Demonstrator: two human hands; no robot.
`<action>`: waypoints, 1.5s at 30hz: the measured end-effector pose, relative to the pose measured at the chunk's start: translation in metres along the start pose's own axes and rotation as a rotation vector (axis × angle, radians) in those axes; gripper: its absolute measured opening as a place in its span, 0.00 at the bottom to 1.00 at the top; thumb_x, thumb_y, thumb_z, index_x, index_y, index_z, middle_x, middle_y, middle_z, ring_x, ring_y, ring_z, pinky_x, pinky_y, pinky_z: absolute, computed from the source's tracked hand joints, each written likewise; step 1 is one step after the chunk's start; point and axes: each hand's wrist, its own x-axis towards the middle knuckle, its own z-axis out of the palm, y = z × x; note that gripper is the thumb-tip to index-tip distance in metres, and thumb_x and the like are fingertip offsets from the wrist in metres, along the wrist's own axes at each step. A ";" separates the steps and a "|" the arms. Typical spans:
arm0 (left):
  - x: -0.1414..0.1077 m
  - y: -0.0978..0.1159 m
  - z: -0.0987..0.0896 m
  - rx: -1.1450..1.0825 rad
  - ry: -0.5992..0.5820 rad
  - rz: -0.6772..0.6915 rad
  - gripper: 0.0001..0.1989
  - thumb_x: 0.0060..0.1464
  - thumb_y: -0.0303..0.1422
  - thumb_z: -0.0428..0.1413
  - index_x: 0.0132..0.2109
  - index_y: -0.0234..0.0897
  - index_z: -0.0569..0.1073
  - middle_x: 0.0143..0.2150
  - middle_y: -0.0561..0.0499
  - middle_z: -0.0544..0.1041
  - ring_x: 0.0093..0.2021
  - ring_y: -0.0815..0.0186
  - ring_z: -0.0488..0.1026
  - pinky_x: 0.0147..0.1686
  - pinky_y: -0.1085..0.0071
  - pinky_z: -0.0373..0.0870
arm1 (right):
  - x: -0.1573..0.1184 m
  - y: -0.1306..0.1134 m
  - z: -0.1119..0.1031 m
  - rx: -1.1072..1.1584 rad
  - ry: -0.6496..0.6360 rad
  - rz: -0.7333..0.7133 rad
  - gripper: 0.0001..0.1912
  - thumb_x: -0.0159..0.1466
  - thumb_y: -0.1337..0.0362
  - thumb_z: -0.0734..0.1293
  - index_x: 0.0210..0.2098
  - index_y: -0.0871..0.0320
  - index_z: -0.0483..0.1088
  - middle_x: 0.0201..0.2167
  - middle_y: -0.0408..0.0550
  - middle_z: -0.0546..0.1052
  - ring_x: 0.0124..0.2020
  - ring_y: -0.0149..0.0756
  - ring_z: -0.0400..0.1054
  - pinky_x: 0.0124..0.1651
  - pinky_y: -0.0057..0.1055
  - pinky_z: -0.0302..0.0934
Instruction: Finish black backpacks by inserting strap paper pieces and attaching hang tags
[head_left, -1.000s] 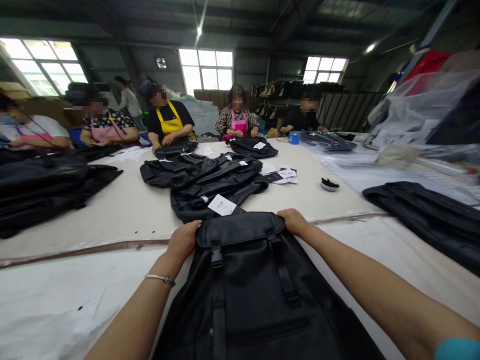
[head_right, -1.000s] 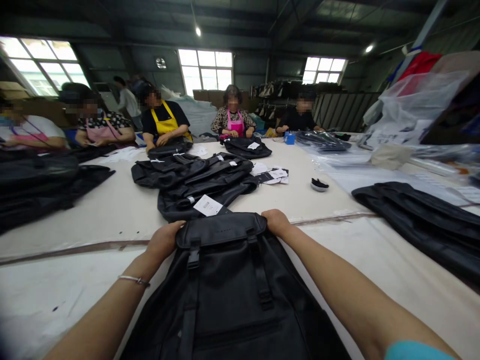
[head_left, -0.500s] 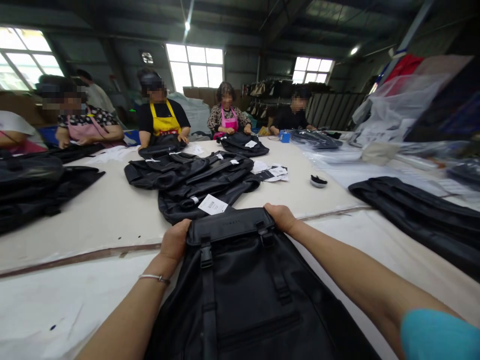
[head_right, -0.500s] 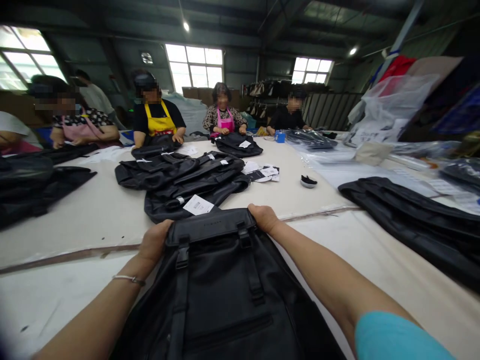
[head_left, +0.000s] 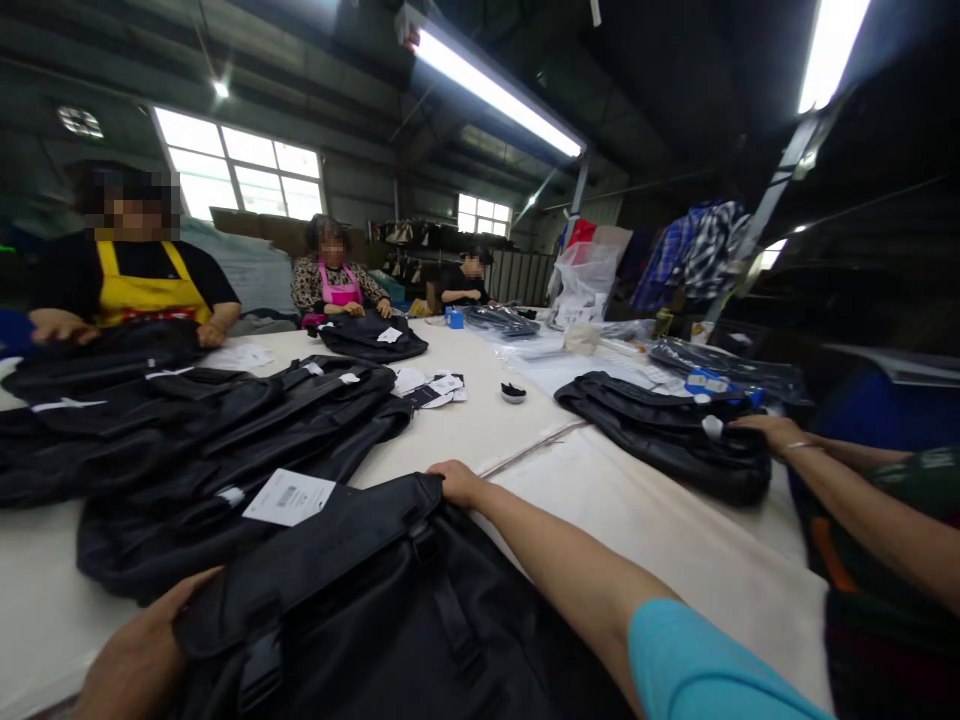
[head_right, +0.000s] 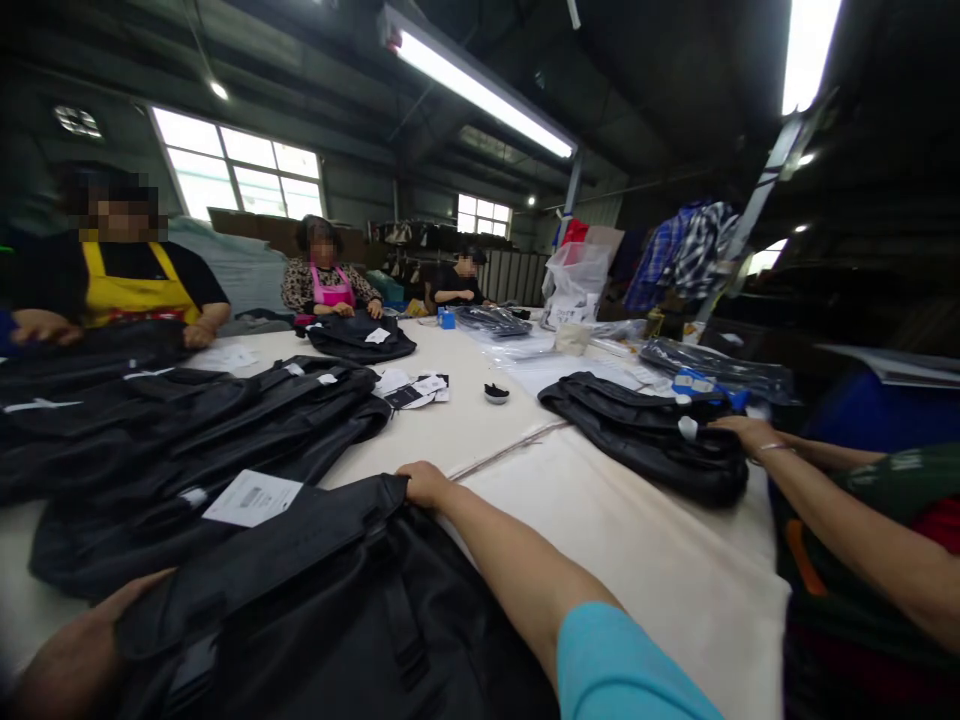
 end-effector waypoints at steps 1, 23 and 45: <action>0.002 0.000 0.000 -0.015 0.000 0.002 0.21 0.37 0.41 0.50 0.42 0.54 0.72 0.43 0.54 0.81 0.43 0.51 0.77 0.49 0.55 0.73 | 0.002 0.001 -0.001 0.023 -0.016 -0.016 0.15 0.58 0.66 0.63 0.41 0.56 0.77 0.40 0.42 0.81 0.42 0.37 0.73 0.44 0.27 0.63; -0.025 0.051 -0.018 0.243 0.017 -0.164 0.12 0.55 0.29 0.48 0.39 0.38 0.77 0.38 0.48 0.80 0.39 0.63 0.76 0.40 0.71 0.69 | -0.008 0.009 0.025 0.028 0.070 -0.042 0.13 0.58 0.65 0.57 0.30 0.58 0.73 0.29 0.49 0.78 0.34 0.39 0.71 0.39 0.30 0.63; -0.061 0.084 -0.047 0.236 -0.093 -0.352 0.23 0.55 0.42 0.50 0.53 0.32 0.72 0.42 0.43 0.80 0.43 0.56 0.78 0.44 0.65 0.71 | -0.100 0.004 0.000 0.033 0.226 0.008 0.16 0.65 0.57 0.61 0.45 0.56 0.76 0.48 0.52 0.76 0.51 0.44 0.69 0.56 0.41 0.63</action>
